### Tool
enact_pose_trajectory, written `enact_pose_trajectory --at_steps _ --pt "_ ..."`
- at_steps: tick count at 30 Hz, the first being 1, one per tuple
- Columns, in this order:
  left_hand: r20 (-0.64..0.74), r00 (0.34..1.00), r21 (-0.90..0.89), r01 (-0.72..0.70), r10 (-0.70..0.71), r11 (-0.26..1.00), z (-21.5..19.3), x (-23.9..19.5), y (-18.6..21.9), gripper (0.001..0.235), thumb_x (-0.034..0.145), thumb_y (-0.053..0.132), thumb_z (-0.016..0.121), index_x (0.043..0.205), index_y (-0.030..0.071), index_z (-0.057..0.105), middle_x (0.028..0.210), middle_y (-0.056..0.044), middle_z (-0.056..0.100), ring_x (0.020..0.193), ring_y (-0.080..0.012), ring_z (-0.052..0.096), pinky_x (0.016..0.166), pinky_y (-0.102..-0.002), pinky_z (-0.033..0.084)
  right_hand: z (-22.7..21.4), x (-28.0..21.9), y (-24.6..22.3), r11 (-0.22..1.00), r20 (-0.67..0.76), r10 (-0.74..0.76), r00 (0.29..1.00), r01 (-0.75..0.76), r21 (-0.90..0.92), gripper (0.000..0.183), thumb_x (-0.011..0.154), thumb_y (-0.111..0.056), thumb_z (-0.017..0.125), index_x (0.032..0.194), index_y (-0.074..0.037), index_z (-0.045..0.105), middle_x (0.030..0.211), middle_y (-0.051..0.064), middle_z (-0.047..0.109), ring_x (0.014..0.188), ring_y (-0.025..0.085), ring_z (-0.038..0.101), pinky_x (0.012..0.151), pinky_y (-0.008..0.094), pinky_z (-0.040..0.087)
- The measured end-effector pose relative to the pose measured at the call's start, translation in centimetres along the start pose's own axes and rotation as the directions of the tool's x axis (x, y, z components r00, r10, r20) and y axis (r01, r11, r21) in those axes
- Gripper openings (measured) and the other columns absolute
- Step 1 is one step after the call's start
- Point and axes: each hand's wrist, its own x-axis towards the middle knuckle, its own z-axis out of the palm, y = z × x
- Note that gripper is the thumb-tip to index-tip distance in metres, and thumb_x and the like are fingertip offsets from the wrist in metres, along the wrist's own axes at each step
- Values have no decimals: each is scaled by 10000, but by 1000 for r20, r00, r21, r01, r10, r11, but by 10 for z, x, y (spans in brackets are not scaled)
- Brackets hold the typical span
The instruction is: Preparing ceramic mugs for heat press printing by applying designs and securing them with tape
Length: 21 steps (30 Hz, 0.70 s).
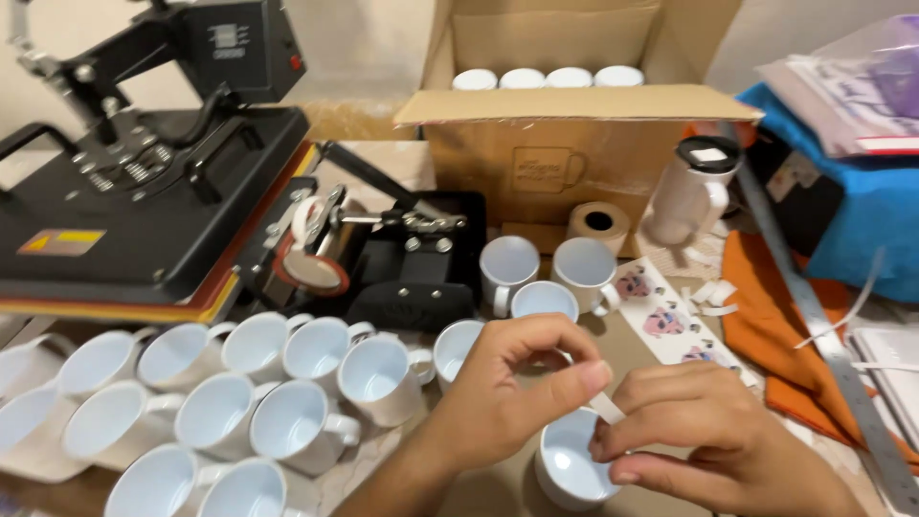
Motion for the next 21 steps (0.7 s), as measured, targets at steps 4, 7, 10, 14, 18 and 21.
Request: enact_pose_trajectory --at_steps 4,7,10,14,18,21 --pt "55 998 -16 12 -11 1000 -2 10 -4 122 923 203 673 889 86 664 842 11 647 777 -65 581 706 -220 481 -4 -3 10 997 -47 21 999 -17 72 169 929 -264 648 895 -119 727 770 8 757 636 179 715 575 274 554" --pt "15 998 -149 57 -56 987 0 13 -8 161 888 120 718 988 86 596 846 -29 677 793 -93 619 759 -240 516 -5 -1 14 990 -100 18 995 -3 143 192 935 -255 638 859 -96 713 805 33 785 664 208 742 617 303 589" --pt "-90 993 -265 47 -73 963 1 11 -12 309 852 59 757 1086 79 556 863 -71 709 815 -118 660 762 -243 550 3 -18 27 956 -204 152 967 -91 279 239 892 -304 707 954 -74 683 852 84 813 685 183 751 651 288 616" --pt "-231 968 -203 54 -101 978 4 10 -13 309 768 61 827 1001 79 625 813 -130 787 781 -157 758 693 -240 597 17 -32 42 817 -417 495 762 -245 523 728 687 -394 866 1250 -102 508 981 170 812 754 205 800 657 269 573" --pt "-207 966 -235 102 -153 966 9 10 -15 248 764 32 825 935 57 646 806 -150 794 740 -164 769 701 -251 640 28 -30 40 849 -484 515 707 -343 402 381 725 -42 825 1048 -51 623 884 85 719 791 155 728 732 254 622" --pt "-122 974 -296 147 -190 944 5 11 -18 230 833 109 778 999 35 637 838 -156 786 767 -157 750 670 -275 627 29 -33 42 798 -474 585 659 -363 480 295 767 -51 800 1022 -37 653 881 66 681 767 124 655 659 238 550"
